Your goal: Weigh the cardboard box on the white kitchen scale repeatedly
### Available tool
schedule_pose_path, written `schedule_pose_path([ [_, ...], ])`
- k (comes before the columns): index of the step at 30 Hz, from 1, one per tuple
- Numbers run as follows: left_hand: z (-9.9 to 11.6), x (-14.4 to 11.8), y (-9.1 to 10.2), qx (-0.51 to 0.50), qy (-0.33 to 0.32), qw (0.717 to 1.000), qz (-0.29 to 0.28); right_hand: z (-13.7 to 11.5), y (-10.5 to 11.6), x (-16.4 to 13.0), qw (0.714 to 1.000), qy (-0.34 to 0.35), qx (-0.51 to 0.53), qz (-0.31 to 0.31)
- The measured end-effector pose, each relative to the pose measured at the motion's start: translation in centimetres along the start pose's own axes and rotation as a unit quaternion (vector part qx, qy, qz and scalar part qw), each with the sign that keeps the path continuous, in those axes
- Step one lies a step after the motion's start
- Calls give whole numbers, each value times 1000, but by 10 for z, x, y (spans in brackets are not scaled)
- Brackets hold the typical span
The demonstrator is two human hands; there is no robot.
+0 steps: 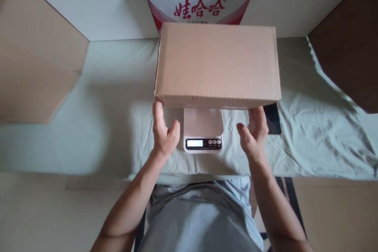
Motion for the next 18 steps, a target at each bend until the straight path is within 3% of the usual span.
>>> schedule_pose_path([
  [4,3,-48,4,6,64,998,7,9,1,-42,999,-35,-13,-1],
  [7,-2,-68,4,1,101,995,1,18,0,-61,999,-49,-12,0],
  [18,-24,-83,5,5,127,992,0,26,2,-79,992,-70,-105,-31],
])
Point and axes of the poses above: each hand's wrist, its own x-axis towards the middle knuckle, its own y-axis out of the back of the hand, z = x × y, the point moved 3 cm from there along x, towards the middle knuckle, and after that the axes turned 5 degrees about -z, right-handed, at the moved point
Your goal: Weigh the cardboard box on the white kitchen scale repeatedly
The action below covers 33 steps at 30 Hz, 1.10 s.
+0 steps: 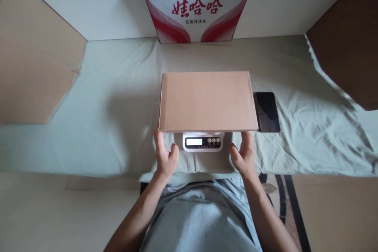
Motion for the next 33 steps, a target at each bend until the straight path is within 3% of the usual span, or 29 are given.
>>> schedule_pose_path([
  [7,-11,23,12,-9,-42,998,38,3,9,14,999,-16,-41,20],
  [15,-43,19,9,70,4,997,29,13,-1,10,989,-108,-105,7],
  [23,-43,18,9,91,17,995,29,8,-2,13,989,-93,-119,-4],
  [29,-41,21,11,19,6,999,41,14,-1,10,994,-89,-63,15],
  [33,-24,19,19,-31,-20,998,52,16,6,7,993,-59,93,38],
])
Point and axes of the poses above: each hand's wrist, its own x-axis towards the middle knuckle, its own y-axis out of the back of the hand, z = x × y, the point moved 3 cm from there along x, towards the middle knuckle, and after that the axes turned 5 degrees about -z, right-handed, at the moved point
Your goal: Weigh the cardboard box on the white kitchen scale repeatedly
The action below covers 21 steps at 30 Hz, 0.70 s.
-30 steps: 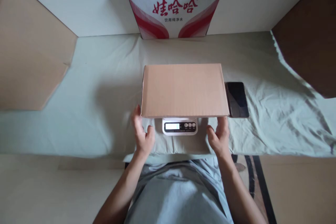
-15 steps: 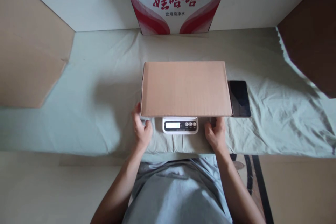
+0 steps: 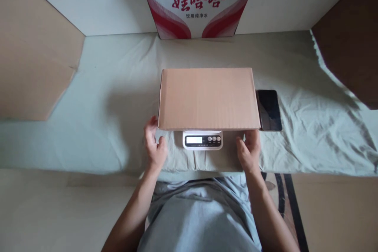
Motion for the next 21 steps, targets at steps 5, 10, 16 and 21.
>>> schedule_pose_path([
  [5,43,-4,-1,-52,0,999,-15,-25,0,1,993,38,113,25],
  [10,81,8,-19,-28,39,997,-66,-59,-11,16,995,69,62,-19],
  [16,95,68,-41,31,-51,994,-93,-81,-14,68,990,139,-6,-17],
  [21,78,109,-61,-18,-83,991,-101,-70,-28,109,985,155,-67,-43],
])
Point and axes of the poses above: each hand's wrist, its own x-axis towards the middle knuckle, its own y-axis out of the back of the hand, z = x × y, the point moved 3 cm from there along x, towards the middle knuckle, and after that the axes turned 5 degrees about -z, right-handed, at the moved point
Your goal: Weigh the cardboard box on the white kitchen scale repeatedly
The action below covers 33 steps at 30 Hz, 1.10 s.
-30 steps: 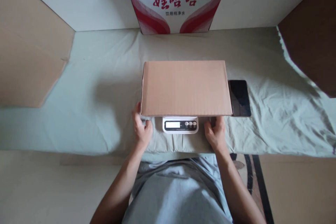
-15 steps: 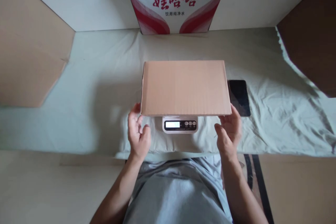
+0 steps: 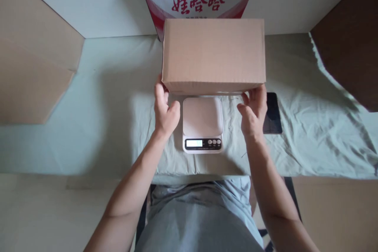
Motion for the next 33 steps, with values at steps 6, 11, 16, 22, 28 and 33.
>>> schedule_pose_path([
  [6,-28,9,-6,-4,6,1000,-13,20,-12,10,999,-1,39,-21],
  [11,-42,14,-14,15,41,999,-9,28,-17,13,997,-37,51,-37],
  [16,-58,12,-16,16,52,998,-9,35,-20,12,993,-63,77,-60],
  [22,-72,-11,0,111,65,992,12,49,-12,-10,988,-131,-75,-42],
  [28,-76,-27,8,239,24,970,-33,54,-17,-29,955,-103,-267,-82],
  [33,-83,-28,7,240,14,970,-35,55,-20,-31,945,-85,-305,-86],
])
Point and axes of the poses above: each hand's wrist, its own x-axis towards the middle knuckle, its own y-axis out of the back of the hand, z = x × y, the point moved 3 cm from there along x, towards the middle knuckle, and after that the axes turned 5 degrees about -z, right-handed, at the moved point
